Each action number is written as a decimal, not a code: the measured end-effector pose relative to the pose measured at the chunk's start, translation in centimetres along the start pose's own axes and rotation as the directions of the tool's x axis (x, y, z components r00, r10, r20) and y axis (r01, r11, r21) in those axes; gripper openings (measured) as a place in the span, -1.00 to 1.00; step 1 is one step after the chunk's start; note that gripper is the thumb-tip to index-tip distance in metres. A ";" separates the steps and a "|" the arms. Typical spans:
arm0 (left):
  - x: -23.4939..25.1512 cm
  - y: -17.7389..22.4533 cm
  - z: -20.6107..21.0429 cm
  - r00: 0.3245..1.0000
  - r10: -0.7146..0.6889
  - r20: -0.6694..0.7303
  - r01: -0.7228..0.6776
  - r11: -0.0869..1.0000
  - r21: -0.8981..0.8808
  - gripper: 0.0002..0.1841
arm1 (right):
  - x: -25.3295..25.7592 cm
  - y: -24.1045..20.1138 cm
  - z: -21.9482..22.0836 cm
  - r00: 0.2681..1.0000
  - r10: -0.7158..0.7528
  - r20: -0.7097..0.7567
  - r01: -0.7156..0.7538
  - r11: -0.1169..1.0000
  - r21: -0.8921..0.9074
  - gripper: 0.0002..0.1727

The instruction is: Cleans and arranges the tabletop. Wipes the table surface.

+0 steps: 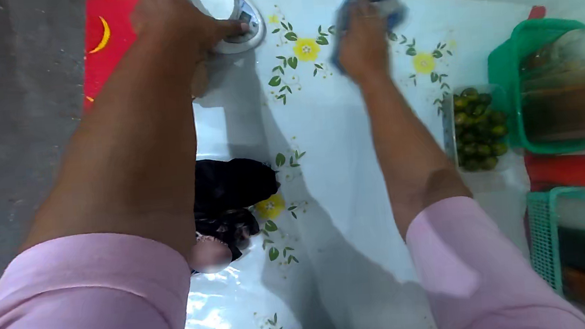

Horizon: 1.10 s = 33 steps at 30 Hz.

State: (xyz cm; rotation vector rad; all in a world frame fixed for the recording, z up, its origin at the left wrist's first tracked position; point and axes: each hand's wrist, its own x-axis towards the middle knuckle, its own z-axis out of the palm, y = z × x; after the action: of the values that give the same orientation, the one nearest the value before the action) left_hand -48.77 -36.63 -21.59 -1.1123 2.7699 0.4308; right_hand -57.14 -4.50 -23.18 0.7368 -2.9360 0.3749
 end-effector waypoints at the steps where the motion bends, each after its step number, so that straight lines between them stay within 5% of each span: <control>1: 0.6 -0.1 0.3 1.000 -0.013 -0.012 0.012 1.000 -0.011 0.50 | -1.0 -2.6 0.7 0.993 -0.117 0.011 0.117 0.993 0.023 -0.31; 5: -0.4 0.1 -0.5 0.998 -0.042 -0.040 0.042 0.999 -0.001 0.52 | -10.6 -9.8 0.8 0.851 -0.522 0.060 0.497 0.837 0.229 -0.38; 7: -1.6 -0.5 -1.2 0.998 -0.024 -0.061 0.024 1.000 0.001 0.46 | -14.7 -8.6 0.0 0.832 -0.554 0.039 0.526 0.808 0.265 -0.42; 9: -3.1 -1.2 -2.4 0.998 -0.025 -0.063 0.025 1.000 -0.003 0.31 | -15.7 -4.3 -1.2 0.916 -0.399 0.035 0.389 0.906 0.166 -0.42; 11: -5.8 -1.6 -5.1 0.999 -0.030 -0.026 0.030 0.999 -0.028 0.24 | -13.4 0.7 -3.4 0.989 -0.086 0.119 0.084 0.996 0.019 -0.38; 14: -7.3 -3.0 -8.2 0.998 0.030 -0.059 -0.034 0.997 -0.067 0.11 | -6.2 6.2 -5.7 0.927 0.330 0.177 -0.332 0.943 -0.021 -0.29; 17: -8.6 -3.2 -8.8 0.979 0.173 -0.104 -0.181 0.981 -0.070 -0.02 | -1.3 5.0 -3.1 0.963 0.261 0.066 -0.263 0.965 0.019 -0.29; 21: -10.7 4.6 -10.0 0.935 0.354 0.018 -0.353 0.934 -0.043 -0.10 | -2.8 -5.7 -0.2 0.973 -0.184 0.137 0.163 0.975 0.151 -0.33; 26: -15.9 16.6 -5.8 0.868 0.486 0.102 -0.482 0.874 -0.064 0.08 | -16.3 -14.0 0.5 0.899 -0.438 -0.011 0.406 0.825 0.393 -0.43; 29: -17.7 21.3 -1.8 0.832 0.525 0.181 -0.526 0.849 -0.044 0.32 | -24.1 -12.6 -1.7 0.918 -0.395 0.013 0.358 0.846 0.394 -0.46; 33: -18.9 23.1 1.7 0.811 0.546 0.210 -0.553 0.833 -0.026 0.29 | -31.4 -6.0 -5.2 0.967 -0.087 0.240 0.023 0.966 0.256 -0.37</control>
State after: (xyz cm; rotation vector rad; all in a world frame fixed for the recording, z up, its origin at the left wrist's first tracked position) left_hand -51.13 -7.77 -14.04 -0.2027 2.8449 0.5131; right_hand -26.55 5.98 -21.47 0.9606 -3.1276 0.7091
